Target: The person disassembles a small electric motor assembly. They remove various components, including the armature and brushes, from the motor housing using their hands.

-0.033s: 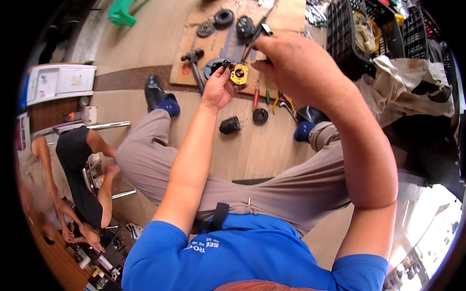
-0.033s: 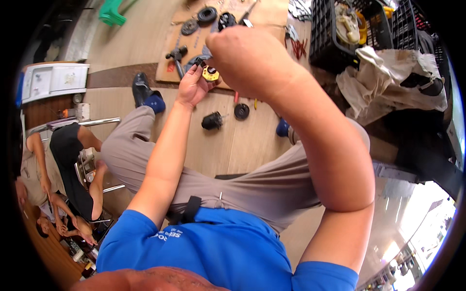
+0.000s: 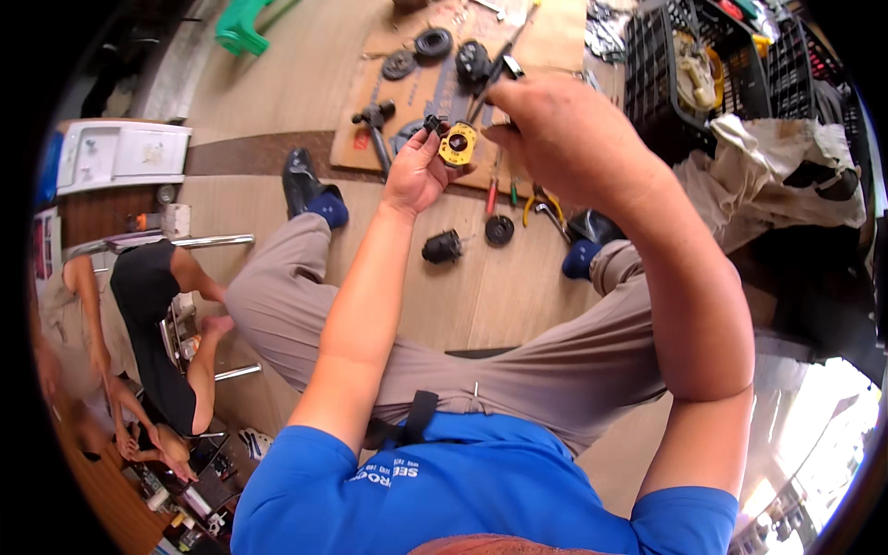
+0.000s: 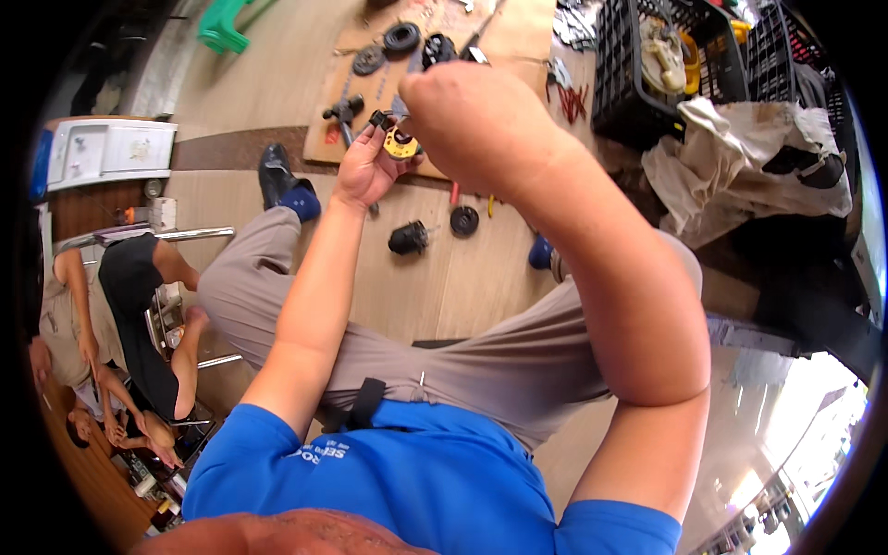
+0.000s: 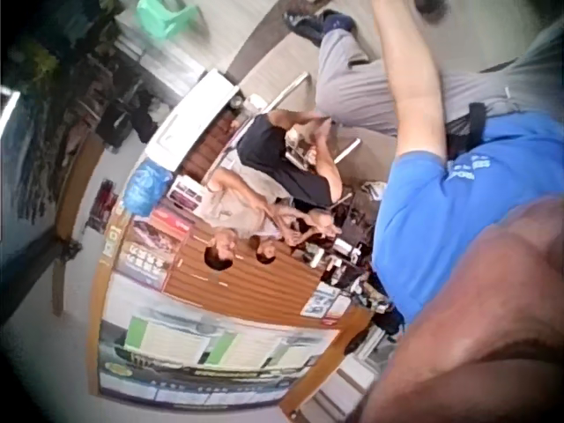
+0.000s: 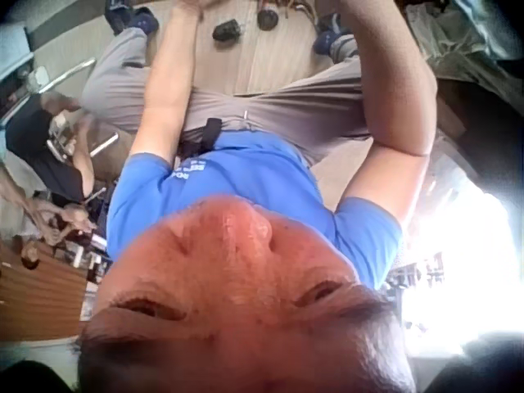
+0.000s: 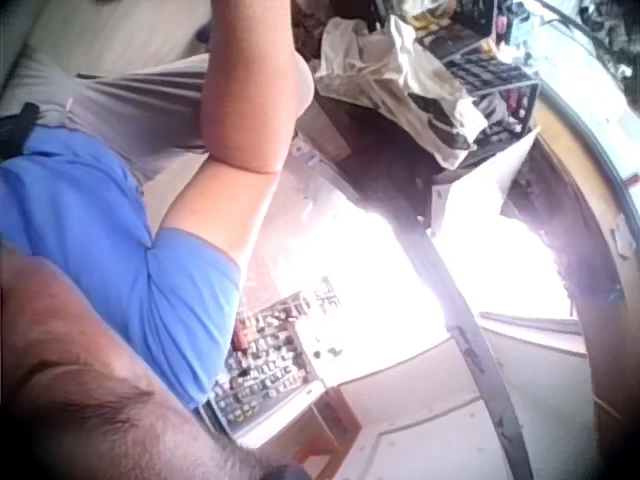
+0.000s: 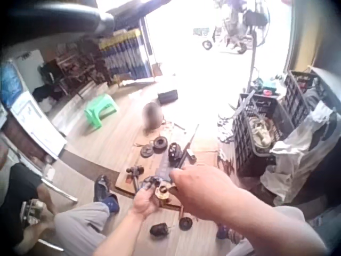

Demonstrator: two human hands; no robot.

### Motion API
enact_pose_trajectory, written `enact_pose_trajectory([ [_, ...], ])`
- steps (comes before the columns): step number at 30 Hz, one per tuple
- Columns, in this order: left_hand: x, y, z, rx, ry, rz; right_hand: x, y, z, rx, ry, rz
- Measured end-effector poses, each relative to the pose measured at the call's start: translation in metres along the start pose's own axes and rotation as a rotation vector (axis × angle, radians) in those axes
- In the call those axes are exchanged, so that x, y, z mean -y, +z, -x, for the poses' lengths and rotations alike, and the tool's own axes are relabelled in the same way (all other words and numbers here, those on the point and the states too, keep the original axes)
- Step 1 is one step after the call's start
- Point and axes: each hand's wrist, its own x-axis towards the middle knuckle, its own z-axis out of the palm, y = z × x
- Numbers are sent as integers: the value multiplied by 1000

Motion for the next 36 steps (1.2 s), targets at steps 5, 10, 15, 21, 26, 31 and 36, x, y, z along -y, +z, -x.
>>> enact_pose_trajectory([
  [5, -69, 78, 28, 168, 2, -84, 16, 2, -4, 93, 70, -41],
  [10, -104, 114, 70, 101, 4, -118, 28, 4, -3, 112, 76, -60],
  [15, -101, 108, 87, 106, 53, -72, 35, 17, -4, 143, 100, -210],
  [21, -95, 121, 80, 163, 52, -148, 37, 25, -5, 32, 165, -539],
  [26, -98, 116, 85, 79, 21, -220, 40, 24, -9, 97, 218, -810],
  [31, -96, 119, 89, 8, 74, -221, 47, 28, -10, 92, 242, -985],
  [36, -92, 115, 93, -21, 91, -258, 53, 25, -12, 130, 222, -957],
])
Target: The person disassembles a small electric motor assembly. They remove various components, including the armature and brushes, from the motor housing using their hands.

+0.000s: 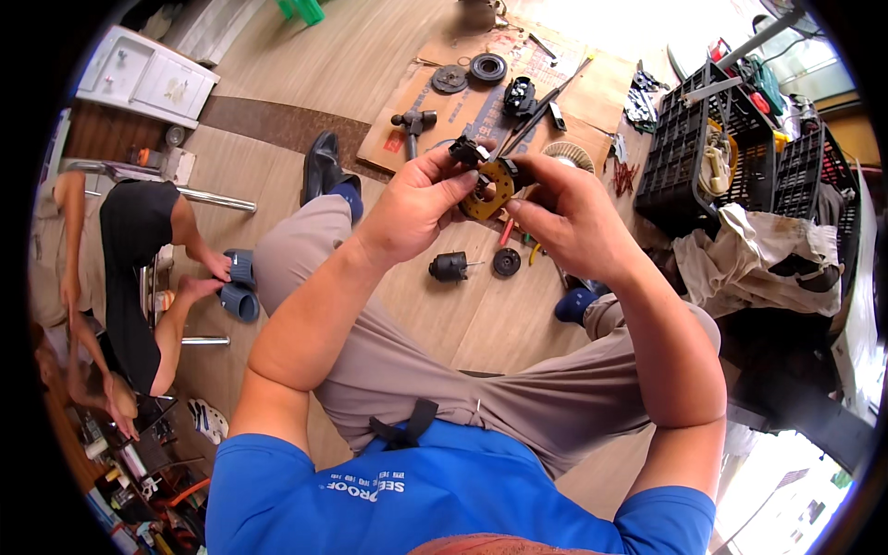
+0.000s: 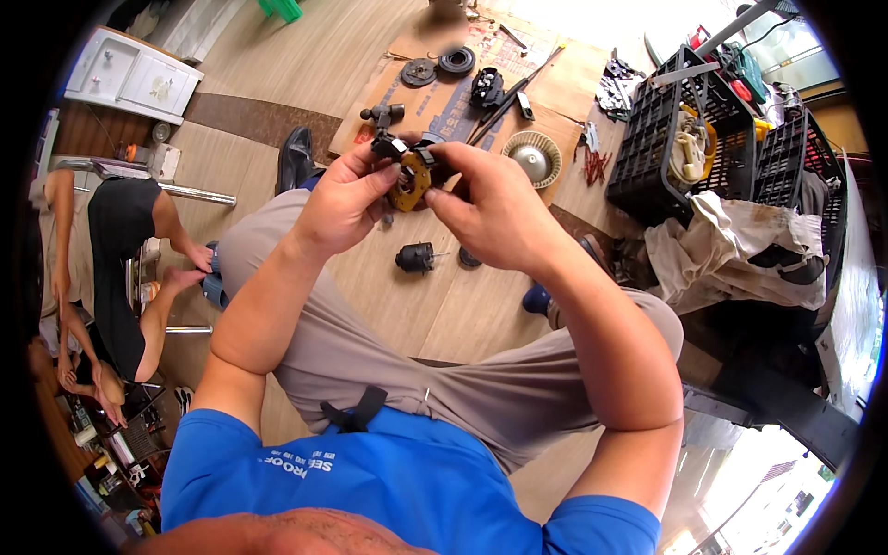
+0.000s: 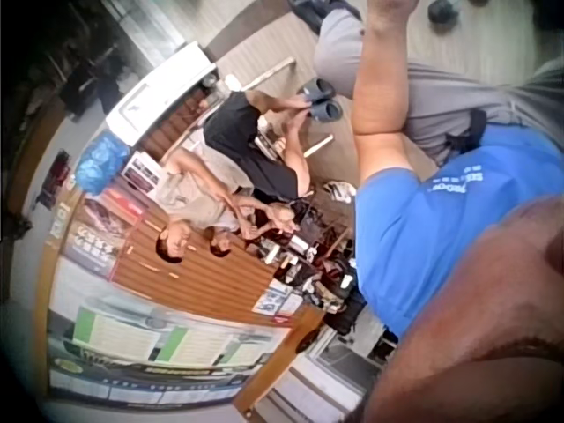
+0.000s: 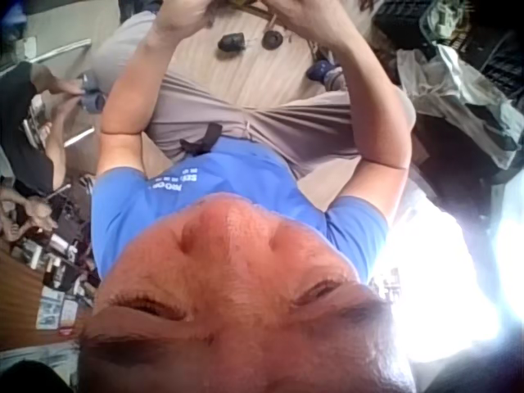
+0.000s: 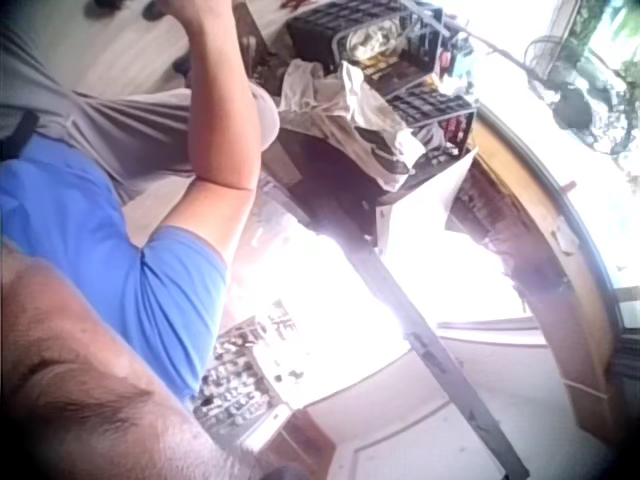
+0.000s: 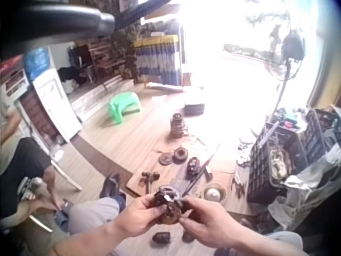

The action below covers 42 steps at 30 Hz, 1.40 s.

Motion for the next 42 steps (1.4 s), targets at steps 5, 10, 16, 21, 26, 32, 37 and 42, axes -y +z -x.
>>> enact_pose_trajectory([
  [5, -1, -5, 7, 19, -112, -40, -5, 5, -2, 18, -9, 0],
  [10, 7, -7, 8, -30, -58, -49, -4, 8, 0, -15, -70, 53],
  [16, 9, -5, 8, -35, -23, -86, -8, 12, 1, 27, -98, 6],
  [21, 3, -3, 3, -74, 46, -63, -9, -2, 3, -64, 52, 144],
  [26, -14, -26, 4, 24, 256, -101, -80, -31, -16, -196, -45, 622],
  [32, -27, -32, 9, -5, 443, -502, -255, -58, 39, 208, 418, 994],
  [37, -36, -43, 8, 234, 493, -493, -351, -14, 68, 132, 645, 878],
  [42, -43, -40, -1, 194, 604, -291, -378, 50, 66, 365, 415, 964],
])
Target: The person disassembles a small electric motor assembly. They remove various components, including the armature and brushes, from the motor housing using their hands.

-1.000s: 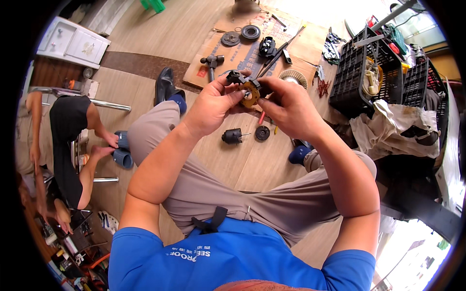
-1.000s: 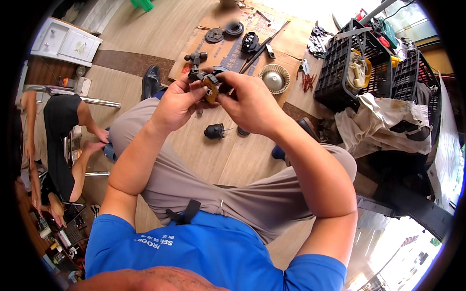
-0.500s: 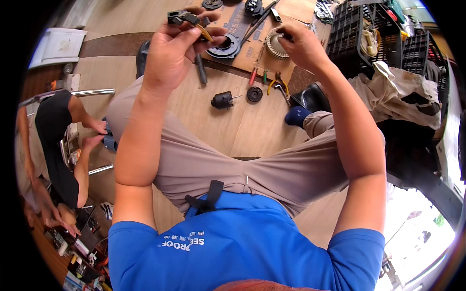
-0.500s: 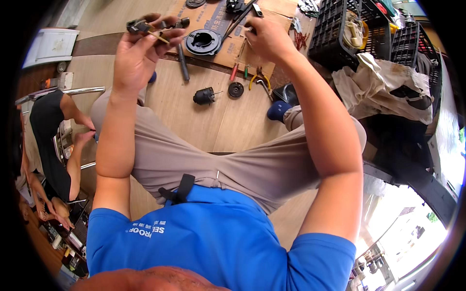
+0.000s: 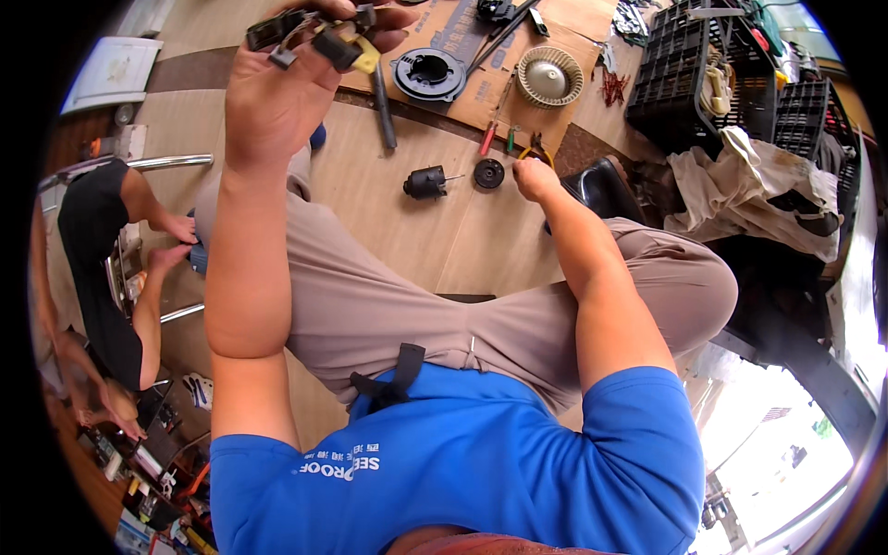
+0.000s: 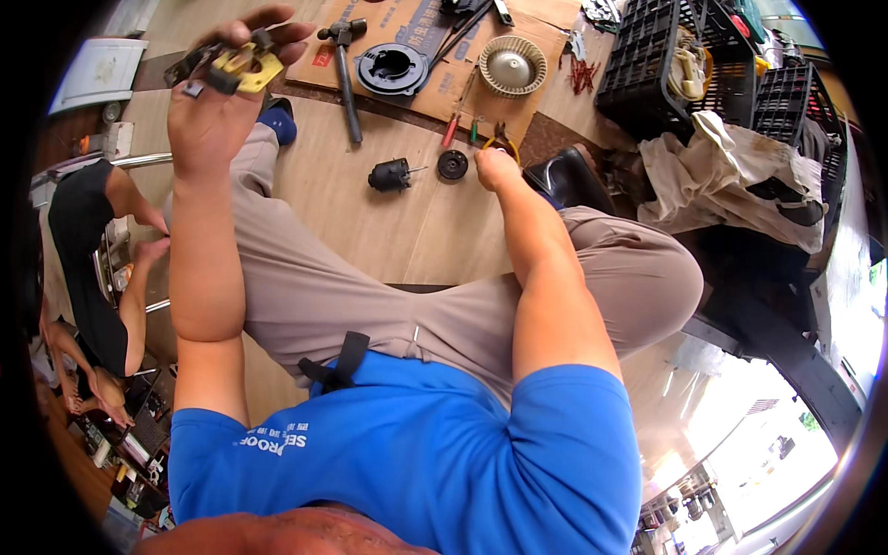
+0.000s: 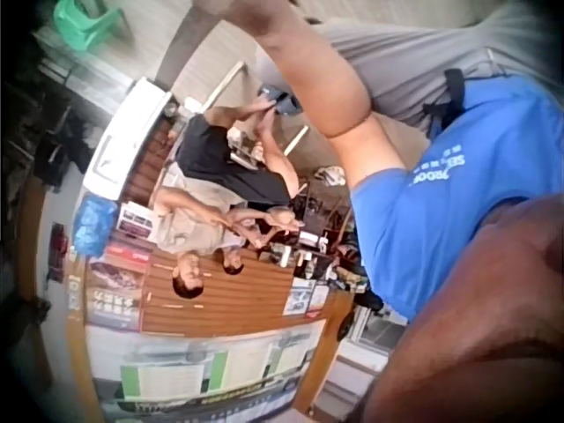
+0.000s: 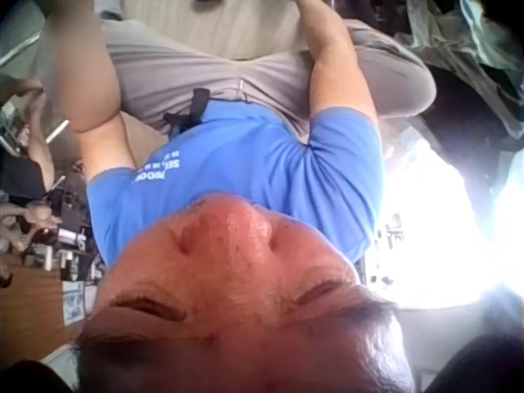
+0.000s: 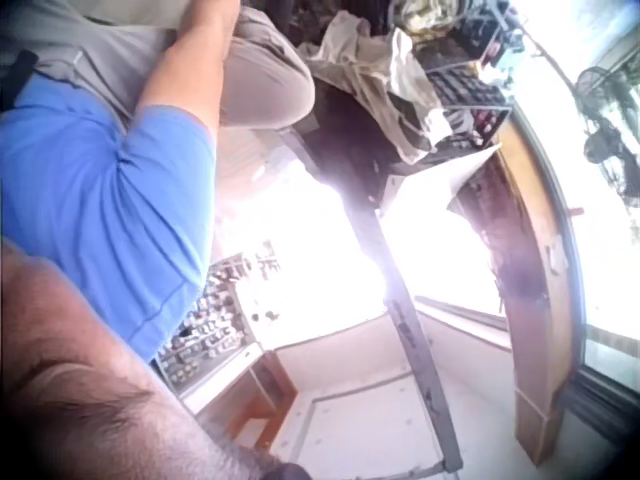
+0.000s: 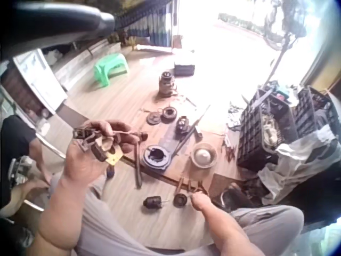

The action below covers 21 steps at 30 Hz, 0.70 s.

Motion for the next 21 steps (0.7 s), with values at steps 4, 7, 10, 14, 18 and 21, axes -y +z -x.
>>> enact_pose_trajectory([
  [4, -13, -34, 7, 106, -167, 102, 32, -10, -13, 6, -5, 16],
  [7, -9, -30, -1, 110, -248, 186, 27, -1, -21, 40, -1, 30],
  [10, -5, -34, -3, 184, -300, 172, 29, 8, -22, -8, 38, 40],
  [14, 3, -34, 0, 116, -358, 109, 30, 18, -17, -6, 89, 33],
  [18, 6, -24, -1, 94, -383, 41, 25, 33, 3, -22, 113, -10],
  [21, 9, -15, -4, 81, -391, -31, 14, 33, 16, 10, 159, -44],
])
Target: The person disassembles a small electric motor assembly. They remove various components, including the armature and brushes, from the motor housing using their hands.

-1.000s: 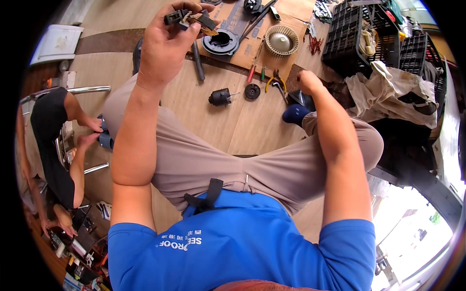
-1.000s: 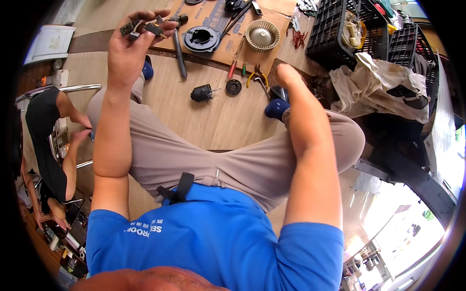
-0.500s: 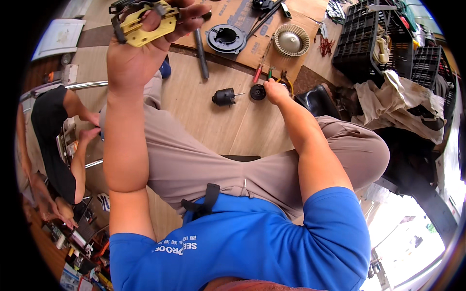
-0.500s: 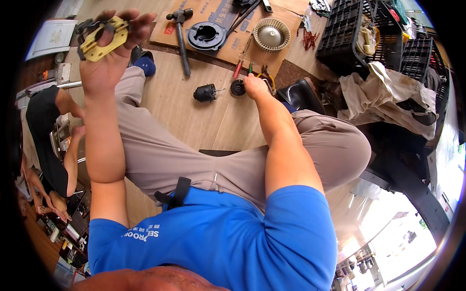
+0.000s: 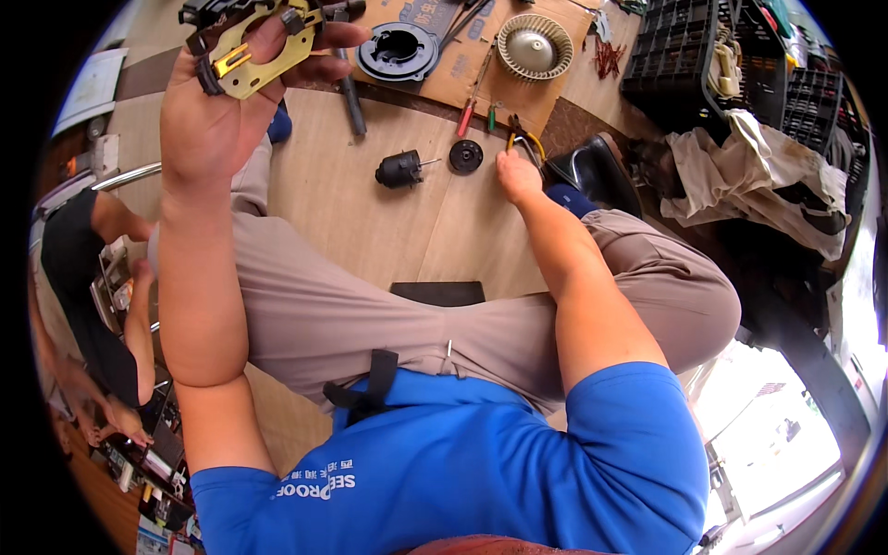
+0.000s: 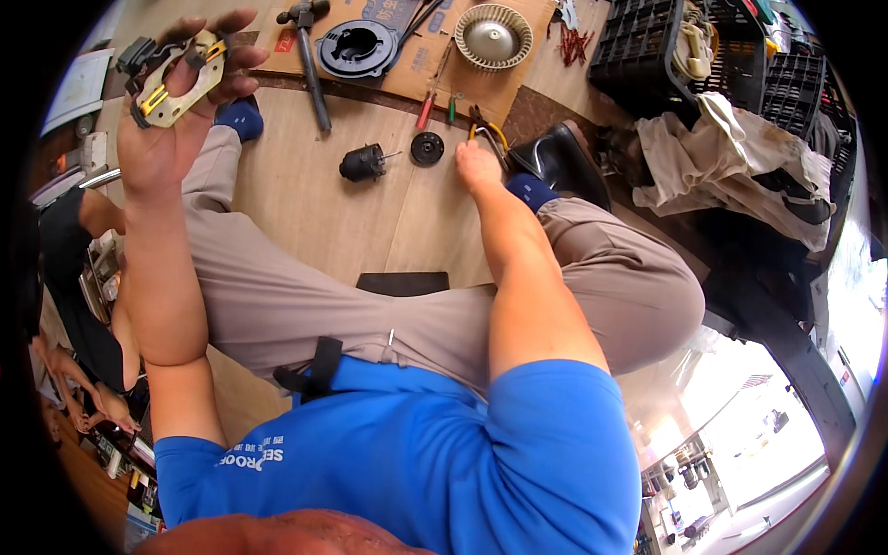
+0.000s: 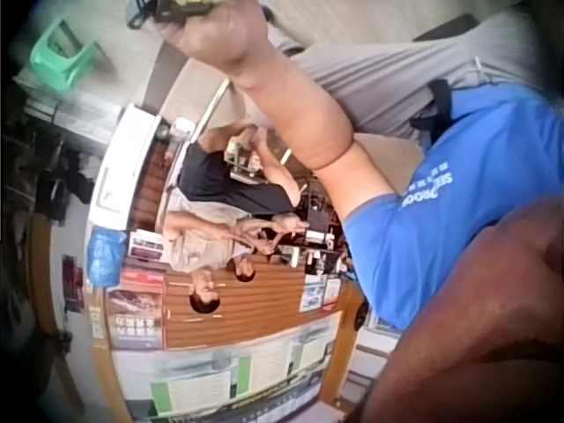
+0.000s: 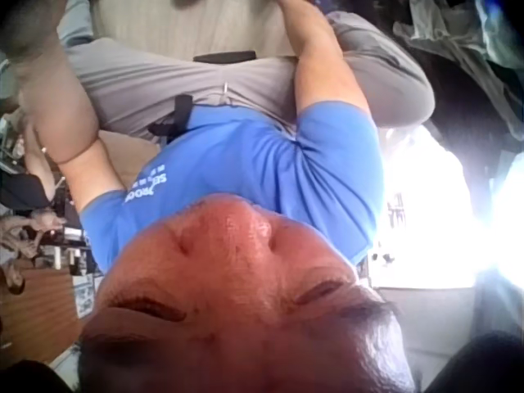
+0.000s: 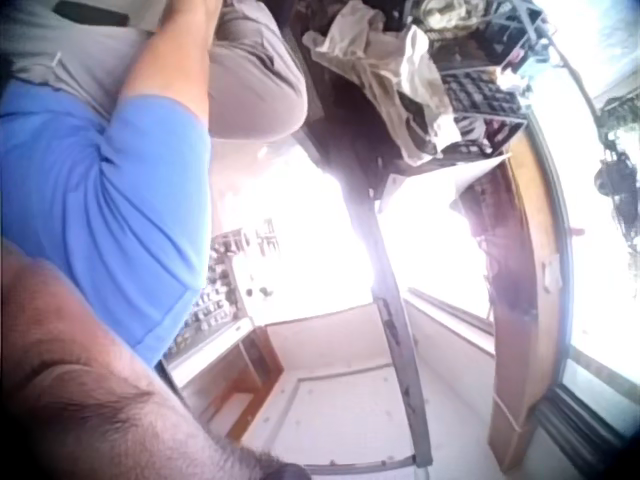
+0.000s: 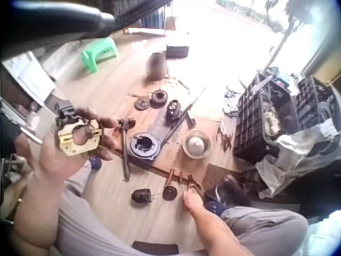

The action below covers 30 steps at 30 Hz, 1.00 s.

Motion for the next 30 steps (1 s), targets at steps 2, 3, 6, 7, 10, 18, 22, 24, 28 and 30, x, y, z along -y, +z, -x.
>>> enact_pose_trajectory([
  [2, 7, 18, -6, -36, 20, 138, -14, 9, 3, -30, 64, -59],
  [3, 6, 24, -8, -76, 46, 260, -15, 9, 0, -70, 114, -120],
  [6, 5, 15, -7, -71, -40, 156, -12, 11, -8, -138, 101, -210],
  [7, 2, 12, -7, -29, -56, 58, -9, 9, -21, -182, 82, -239],
  [10, 3, 12, 4, -141, -105, 239, 26, -13, -31, -305, 6, -383],
  [18, 0, 15, -1, -127, -133, 383, 111, -193, -38, -529, -187, -1192],
  [22, -5, 20, 4, -141, -93, 374, 153, -301, 26, -476, -383, -1357],
  [24, -6, 25, 5, -169, -94, 374, 157, -332, 48, -436, -427, -1311],
  [28, 0, 32, 7, -212, -95, 401, 167, -361, 104, -380, -463, -1204],
  [30, 0, 41, 4, -187, -81, 432, 164, -359, 129, -433, -519, -1135],
])
